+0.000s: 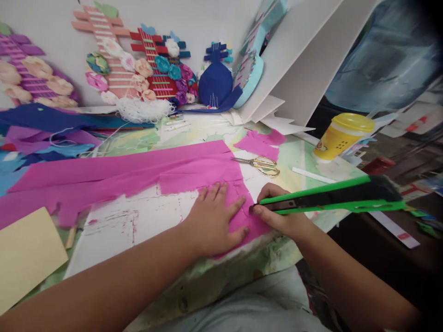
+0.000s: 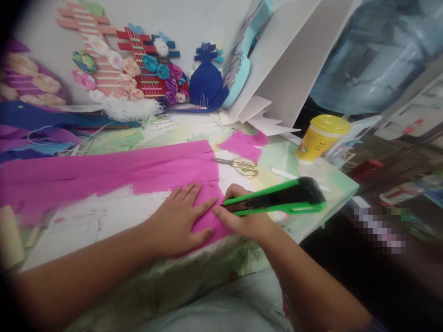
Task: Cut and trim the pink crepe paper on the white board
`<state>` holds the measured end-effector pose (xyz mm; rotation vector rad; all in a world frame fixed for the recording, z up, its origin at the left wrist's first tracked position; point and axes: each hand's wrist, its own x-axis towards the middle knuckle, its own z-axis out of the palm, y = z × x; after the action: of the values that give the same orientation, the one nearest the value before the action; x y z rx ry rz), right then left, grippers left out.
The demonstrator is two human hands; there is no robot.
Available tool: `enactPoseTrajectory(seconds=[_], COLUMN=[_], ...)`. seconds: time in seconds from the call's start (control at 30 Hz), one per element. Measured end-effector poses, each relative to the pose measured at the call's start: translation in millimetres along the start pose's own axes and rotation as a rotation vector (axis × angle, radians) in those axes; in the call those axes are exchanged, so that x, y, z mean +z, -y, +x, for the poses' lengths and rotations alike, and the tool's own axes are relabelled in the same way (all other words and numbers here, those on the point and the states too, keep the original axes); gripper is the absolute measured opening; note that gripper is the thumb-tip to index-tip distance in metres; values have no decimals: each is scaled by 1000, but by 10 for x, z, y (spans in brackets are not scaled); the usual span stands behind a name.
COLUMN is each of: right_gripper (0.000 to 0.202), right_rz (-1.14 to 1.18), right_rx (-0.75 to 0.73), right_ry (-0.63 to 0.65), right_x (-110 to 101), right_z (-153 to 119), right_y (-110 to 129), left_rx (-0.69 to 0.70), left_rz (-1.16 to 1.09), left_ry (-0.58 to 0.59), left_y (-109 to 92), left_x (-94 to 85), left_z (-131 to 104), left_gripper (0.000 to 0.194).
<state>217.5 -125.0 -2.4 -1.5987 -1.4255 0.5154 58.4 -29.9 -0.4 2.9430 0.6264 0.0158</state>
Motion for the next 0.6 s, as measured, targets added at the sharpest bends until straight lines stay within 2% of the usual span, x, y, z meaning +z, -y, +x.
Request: enactPoseTrajectory(seconds=[0.1,0.27,0.6], right_gripper=[25,23,24], right_rz=[66,306,149], right_rx=[53,86,111], right_ry=[21,78,116], right_x=[10,3,6], right_z=[13,48,69], right_y=[-21,-65,-28], left_rx=[-1,-6,-6], left_rz=[-7,-13,-12], left_ry=[-3,0,19], left_y=[-3,-3,-3], left_x=[-12,-10,-15], left_z=[0,11,16], left_gripper=[65,64,65])
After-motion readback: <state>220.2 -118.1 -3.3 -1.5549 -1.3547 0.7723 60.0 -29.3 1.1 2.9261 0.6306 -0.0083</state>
